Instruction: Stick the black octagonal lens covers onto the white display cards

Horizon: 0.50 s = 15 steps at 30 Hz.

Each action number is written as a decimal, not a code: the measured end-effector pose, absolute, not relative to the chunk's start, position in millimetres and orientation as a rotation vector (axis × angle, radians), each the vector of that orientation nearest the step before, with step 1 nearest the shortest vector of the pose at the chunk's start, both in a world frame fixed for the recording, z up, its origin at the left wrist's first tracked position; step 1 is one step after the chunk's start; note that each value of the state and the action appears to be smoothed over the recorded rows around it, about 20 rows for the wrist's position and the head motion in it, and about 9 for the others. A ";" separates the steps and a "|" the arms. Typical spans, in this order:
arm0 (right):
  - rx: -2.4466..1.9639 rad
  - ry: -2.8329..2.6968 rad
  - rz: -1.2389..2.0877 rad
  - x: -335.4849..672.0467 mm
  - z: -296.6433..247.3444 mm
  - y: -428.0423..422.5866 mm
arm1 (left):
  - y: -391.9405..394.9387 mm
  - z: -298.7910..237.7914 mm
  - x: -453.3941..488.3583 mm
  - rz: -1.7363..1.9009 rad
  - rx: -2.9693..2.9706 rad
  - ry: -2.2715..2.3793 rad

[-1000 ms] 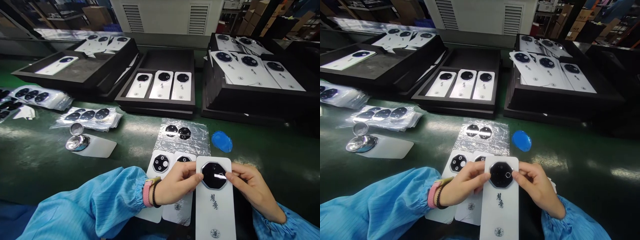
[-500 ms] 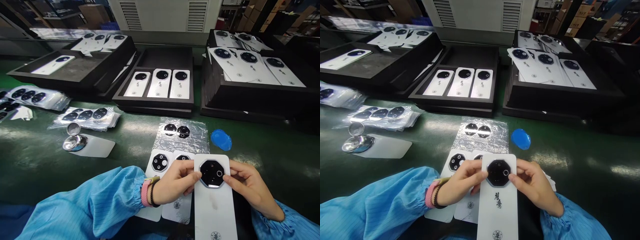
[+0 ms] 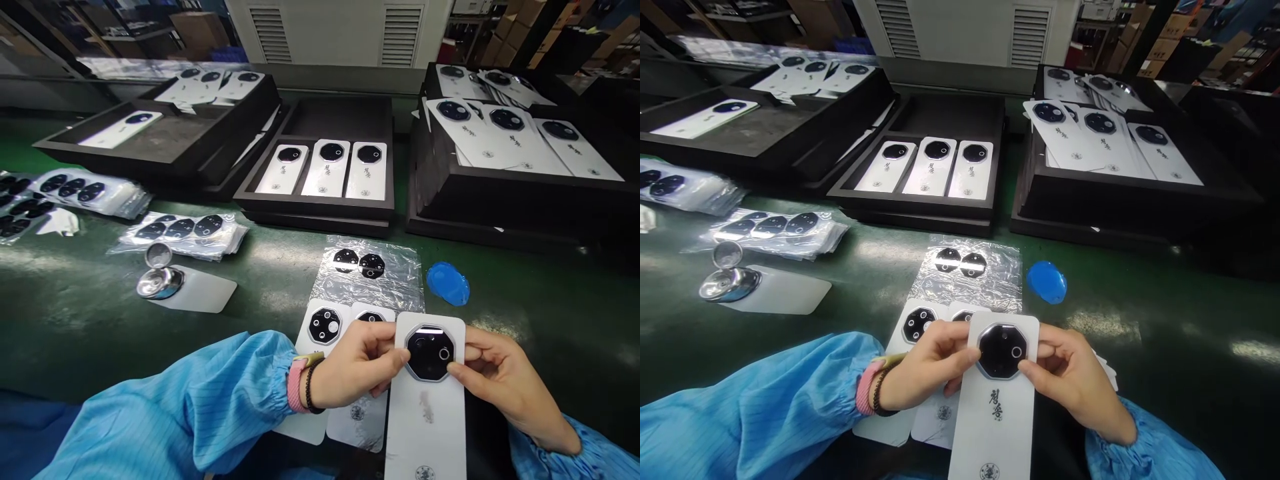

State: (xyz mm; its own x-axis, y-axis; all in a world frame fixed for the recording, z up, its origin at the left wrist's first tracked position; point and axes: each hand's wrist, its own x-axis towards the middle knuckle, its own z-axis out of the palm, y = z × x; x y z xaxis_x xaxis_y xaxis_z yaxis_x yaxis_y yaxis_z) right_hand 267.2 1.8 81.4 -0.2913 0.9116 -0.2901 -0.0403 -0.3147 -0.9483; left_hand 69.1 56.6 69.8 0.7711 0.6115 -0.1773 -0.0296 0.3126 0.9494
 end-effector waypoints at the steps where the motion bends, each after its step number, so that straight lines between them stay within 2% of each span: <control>1: -1.204 -1.182 1.709 266.8 82.0 1.9 | 56.8 70.1 69.1 0.454 1.193 0.579; 9: -1.298 -1.239 1.781 263.6 80.0 1.9 | 62.7 68.8 72.2 0.357 1.170 0.731; 12: -1.412 -1.243 1.768 266.6 80.8 6.7 | 71.5 71.0 71.3 0.309 1.343 0.734; 15: -1.549 -1.157 1.714 275.2 82.4 12.3 | 80.6 76.5 63.2 0.429 1.547 0.782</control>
State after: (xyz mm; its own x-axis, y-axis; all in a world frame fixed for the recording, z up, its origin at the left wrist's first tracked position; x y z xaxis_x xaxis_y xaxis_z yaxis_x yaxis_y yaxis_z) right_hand 275.2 12.3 82.4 -0.1842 0.8474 -0.4980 0.1448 -0.4777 -0.8665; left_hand 63.2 80.6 76.5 0.6975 0.6949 -0.1749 0.2253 0.0191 0.9741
